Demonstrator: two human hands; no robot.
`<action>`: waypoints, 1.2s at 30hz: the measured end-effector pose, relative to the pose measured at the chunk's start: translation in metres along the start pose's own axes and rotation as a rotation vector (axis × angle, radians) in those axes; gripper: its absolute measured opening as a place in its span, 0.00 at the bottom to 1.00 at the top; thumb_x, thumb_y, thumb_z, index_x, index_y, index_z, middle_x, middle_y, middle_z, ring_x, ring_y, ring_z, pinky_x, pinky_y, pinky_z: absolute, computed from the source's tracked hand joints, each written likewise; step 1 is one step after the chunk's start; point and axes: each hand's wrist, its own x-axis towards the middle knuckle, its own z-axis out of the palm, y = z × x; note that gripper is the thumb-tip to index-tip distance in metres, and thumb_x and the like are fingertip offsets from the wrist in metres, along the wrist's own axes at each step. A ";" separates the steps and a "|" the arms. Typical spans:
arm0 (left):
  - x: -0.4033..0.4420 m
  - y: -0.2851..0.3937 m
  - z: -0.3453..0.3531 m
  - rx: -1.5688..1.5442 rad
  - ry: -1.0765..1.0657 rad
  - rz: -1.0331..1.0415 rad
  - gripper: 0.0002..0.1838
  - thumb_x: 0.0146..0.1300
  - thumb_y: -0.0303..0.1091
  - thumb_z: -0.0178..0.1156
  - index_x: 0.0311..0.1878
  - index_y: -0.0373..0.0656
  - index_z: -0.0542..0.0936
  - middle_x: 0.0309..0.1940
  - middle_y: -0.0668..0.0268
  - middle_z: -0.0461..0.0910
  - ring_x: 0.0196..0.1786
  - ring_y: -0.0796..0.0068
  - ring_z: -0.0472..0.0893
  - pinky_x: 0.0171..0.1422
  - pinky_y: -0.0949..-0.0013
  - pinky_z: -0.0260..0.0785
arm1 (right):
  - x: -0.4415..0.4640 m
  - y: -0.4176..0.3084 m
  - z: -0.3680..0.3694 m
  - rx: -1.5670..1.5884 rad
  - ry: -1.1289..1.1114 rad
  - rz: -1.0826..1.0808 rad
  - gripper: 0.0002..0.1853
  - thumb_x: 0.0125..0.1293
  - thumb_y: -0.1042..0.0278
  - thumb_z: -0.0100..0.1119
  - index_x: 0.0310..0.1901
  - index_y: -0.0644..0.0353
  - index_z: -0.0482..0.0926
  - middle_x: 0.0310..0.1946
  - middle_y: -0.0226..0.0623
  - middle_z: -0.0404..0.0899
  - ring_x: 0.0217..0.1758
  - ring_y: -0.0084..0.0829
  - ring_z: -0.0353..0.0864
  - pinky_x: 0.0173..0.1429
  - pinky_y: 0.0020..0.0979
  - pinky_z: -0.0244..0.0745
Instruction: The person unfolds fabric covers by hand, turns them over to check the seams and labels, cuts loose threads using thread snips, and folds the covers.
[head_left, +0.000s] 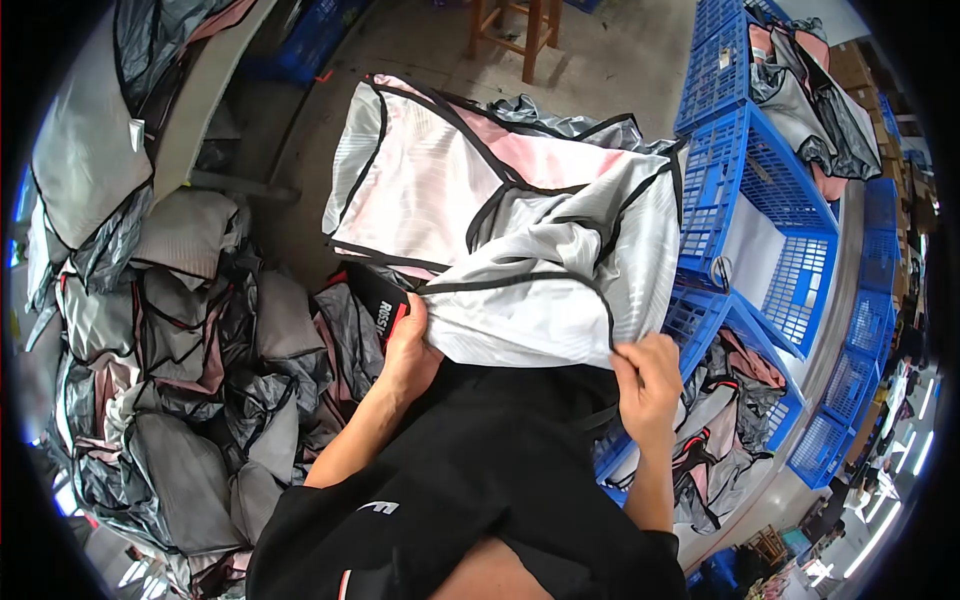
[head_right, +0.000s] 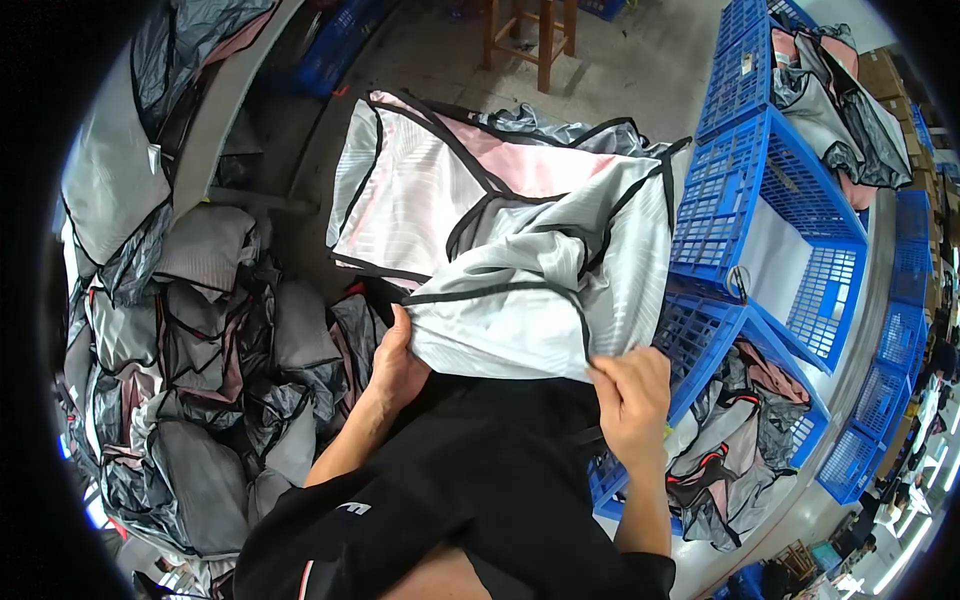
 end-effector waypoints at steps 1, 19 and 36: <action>0.000 0.001 -0.003 0.048 -0.025 -0.017 0.36 0.77 0.60 0.45 0.70 0.35 0.68 0.67 0.56 0.74 0.69 0.60 0.74 0.75 0.57 0.63 | -0.009 0.002 -0.005 -0.003 0.003 0.008 0.07 0.58 0.80 0.68 0.38 0.63 0.83 0.30 0.38 0.76 0.39 0.42 0.76 0.47 0.39 0.70; 0.048 0.030 0.180 1.857 -0.312 1.064 0.24 0.57 0.41 0.73 0.53 0.40 0.79 0.45 0.60 0.81 0.50 0.58 0.80 0.52 0.58 0.71 | -0.087 -0.015 0.006 -0.129 -0.332 -0.045 0.10 0.51 0.72 0.61 0.36 0.51 0.86 0.40 0.29 0.77 0.52 0.37 0.75 0.57 0.38 0.74; 0.034 0.041 0.094 1.233 -0.001 0.464 0.09 0.73 0.32 0.59 0.44 0.34 0.81 0.26 0.74 0.74 0.33 0.87 0.67 0.38 0.77 0.63 | -0.091 0.005 0.028 0.001 -0.250 0.088 0.14 0.49 0.80 0.63 0.37 0.53 0.87 0.38 0.29 0.77 0.51 0.37 0.75 0.54 0.37 0.76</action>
